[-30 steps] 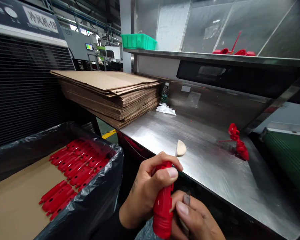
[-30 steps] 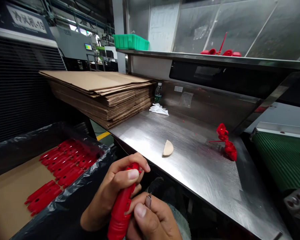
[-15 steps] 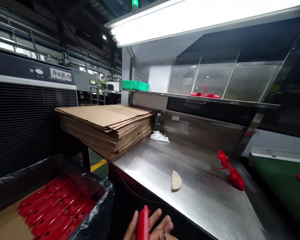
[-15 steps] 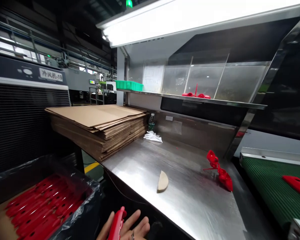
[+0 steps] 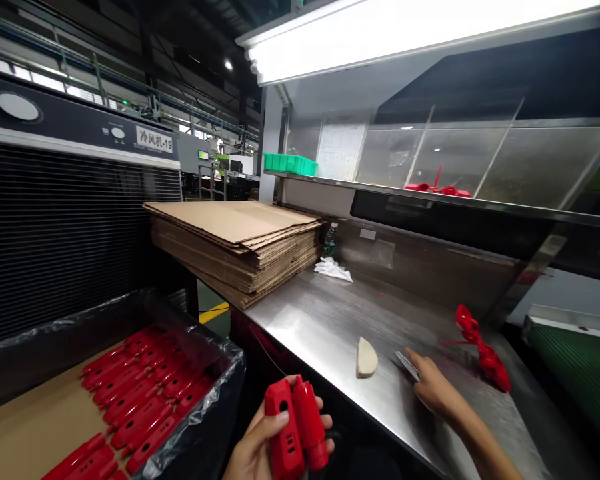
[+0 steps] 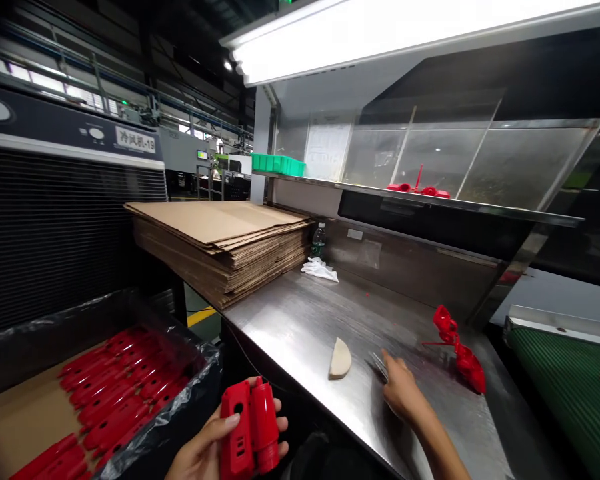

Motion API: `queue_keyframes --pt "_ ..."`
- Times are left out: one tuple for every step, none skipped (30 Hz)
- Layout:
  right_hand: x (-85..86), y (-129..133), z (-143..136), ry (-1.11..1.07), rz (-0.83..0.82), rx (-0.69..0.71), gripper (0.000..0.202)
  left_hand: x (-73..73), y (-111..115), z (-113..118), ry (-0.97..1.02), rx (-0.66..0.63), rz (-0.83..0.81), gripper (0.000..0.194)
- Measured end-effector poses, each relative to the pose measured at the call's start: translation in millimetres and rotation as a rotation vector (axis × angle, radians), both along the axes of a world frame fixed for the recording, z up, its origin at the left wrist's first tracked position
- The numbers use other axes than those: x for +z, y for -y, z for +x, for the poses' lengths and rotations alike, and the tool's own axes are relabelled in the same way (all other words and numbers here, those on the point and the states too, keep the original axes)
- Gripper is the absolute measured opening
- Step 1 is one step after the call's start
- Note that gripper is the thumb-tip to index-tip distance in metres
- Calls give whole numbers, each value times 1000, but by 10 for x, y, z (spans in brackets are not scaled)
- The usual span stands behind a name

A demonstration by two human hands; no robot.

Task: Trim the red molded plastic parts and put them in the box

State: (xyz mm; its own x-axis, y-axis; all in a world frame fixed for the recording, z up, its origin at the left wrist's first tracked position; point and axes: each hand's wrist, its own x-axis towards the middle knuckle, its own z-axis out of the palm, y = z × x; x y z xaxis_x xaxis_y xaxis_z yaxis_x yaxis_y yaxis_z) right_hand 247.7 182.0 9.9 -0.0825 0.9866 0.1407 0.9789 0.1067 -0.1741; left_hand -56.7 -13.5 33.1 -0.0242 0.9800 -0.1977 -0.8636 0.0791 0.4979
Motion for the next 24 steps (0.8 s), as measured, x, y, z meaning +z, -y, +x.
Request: queue_keyframes --pt "-44 -51 -15 5 -1 -17 49 -14 15 -10 26 -24 36 73" --pt "-74 -76 -41 16 1 -37 51 -31 25 -19 53 -46 61 73" --pt "-87 -76 -76 35 11 -60 52 -51 32 -28 80 -69 74 72" --pt "-82 -58 -122 57 26 -80 51 -72 33 -37 105 -94 80 70" --pt "-63 -25 -183 81 35 -97 50 -93 31 -45 121 -116 85 69" --pt "-33 18 -258 104 35 -109 47 -112 25 -53 127 -130 91 68" --pt "1 65 -349 123 23 -112 44 -132 18 -61 121 -135 102 66" --pt "34 112 -453 136 0 -107 46 -150 11 -69 105 -133 122 64" --pt "64 156 -564 143 -31 -105 50 -167 6 -80 79 -125 153 63" --pt "86 192 -677 142 -60 -106 54 -181 4 -91 42 -116 191 62" --pt "100 220 -784 133 -83 -113 54 -191 6 -105 -8 -105 232 60" --pt "107 241 -879 114 -97 -118 52 -196 11 -120 -72 -94 266 59" --pt "108 259 -956 87 -100 -118 48 -196 19 -135 -146 -81 287 58" --pt "104 278 -1015 52 -93 -111 43 -192 28 -149 -218 -65 298 58" --pt "98 306 -1056 8 -79 -93 38 -183 37 -161 -276 -47 298 59" --pt "90 350 -1083 -46 -61 -67 33 -173 44 -169 -318 -29 288 59" --pt "80 416 -1104 -114 -45 -38 29 -161 49 -173 -343 -11 271 59" --pt "66 510 -1127 -195 -34 -11 27 -150 51 -173 -357 5 253 59" --pt "48 636 -1158 -286 -31 14 28 -141 52 -169 -364 24 229 58" --pt "25 792 -1206 -376 -42 43 30 -135 53 -161 -376 43 193 58" --pt "-2 975 -1275 -477 -35 50 34 -131 56 -150 -402 64 146 59" --pt "-31 1174 -1366 -586 -4 44 37 -131 64 -137 -439 86 90 60" --pt "-57 1377 -1476 -684 39 36 40 -135 76 -121 -496 115 24 61" --pt "-74 1568 -1600 -838 195 -41 38 -143 94 -103 -571 154 -39 61"
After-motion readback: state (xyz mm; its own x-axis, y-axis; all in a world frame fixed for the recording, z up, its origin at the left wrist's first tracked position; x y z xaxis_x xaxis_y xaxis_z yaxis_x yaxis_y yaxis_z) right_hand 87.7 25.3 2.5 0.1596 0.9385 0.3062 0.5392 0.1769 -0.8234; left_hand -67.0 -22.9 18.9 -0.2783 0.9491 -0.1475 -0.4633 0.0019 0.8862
